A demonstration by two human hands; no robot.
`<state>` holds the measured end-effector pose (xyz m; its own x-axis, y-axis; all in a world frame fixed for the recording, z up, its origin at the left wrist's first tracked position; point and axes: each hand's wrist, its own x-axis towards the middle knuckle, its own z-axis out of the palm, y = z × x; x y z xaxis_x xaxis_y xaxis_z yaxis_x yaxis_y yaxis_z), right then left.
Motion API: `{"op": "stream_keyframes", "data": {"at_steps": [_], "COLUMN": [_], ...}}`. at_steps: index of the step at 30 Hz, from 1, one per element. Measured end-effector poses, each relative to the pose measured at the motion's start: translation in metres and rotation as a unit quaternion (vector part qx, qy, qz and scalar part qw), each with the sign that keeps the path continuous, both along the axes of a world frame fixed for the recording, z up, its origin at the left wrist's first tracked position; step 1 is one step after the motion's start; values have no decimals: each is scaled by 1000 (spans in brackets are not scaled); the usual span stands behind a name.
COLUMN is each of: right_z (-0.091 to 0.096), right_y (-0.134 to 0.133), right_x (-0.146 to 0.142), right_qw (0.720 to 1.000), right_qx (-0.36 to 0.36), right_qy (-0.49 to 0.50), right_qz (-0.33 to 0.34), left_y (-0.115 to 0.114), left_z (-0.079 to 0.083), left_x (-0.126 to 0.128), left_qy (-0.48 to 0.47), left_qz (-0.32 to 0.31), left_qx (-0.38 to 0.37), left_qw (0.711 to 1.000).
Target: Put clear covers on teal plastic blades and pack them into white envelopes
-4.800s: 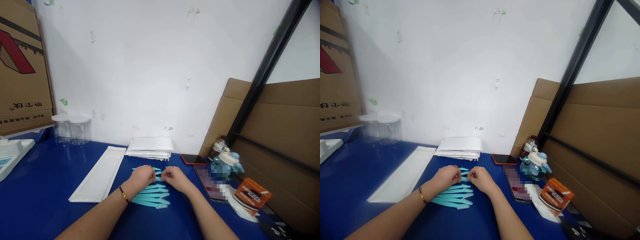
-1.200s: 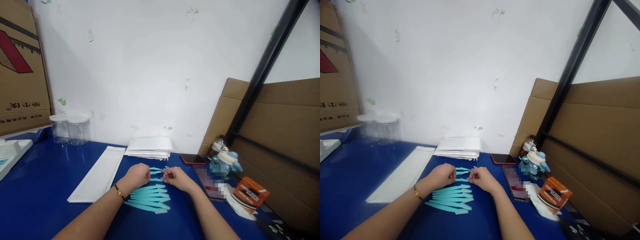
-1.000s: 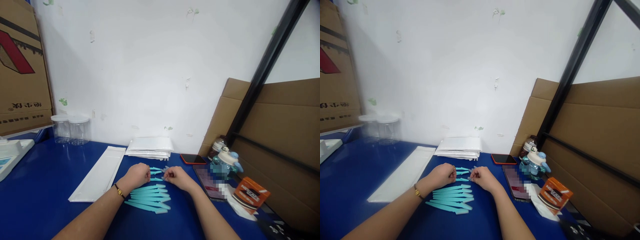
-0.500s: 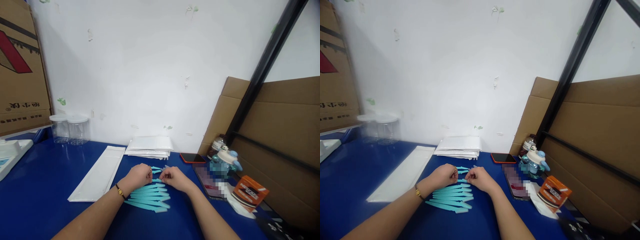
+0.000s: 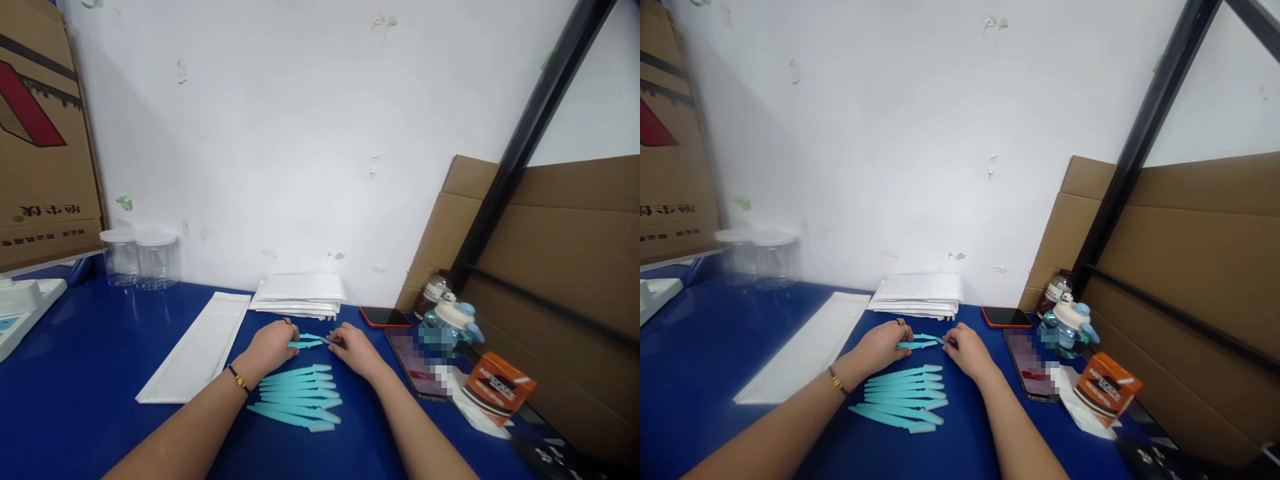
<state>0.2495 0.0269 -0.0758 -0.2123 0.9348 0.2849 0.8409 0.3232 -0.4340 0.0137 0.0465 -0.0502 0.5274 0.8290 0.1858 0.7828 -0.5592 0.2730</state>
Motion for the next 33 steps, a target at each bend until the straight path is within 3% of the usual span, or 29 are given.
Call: {"op": "stream_keyframes", "data": {"at_steps": [10, 13, 18, 33], "right_z": [-7, -4, 5, 14], "right_y": [6, 4, 0, -10], "right_x": [1, 4, 6, -10], "right_qw": [994, 995, 998, 994], "right_qx": [-87, -79, -36, -60], "right_qy": [54, 44, 43, 83], "right_qz": [-29, -32, -34, 23], "left_y": [5, 6, 8, 1], "left_z": [-2, -2, -3, 6], "left_x": [-1, -1, 1, 5], "left_qy": [-23, -26, 6, 3], "left_qz": [-4, 1, 17, -31], "left_qx": [-35, -62, -18, 33], "left_qw": [999, 998, 1000, 999]}}
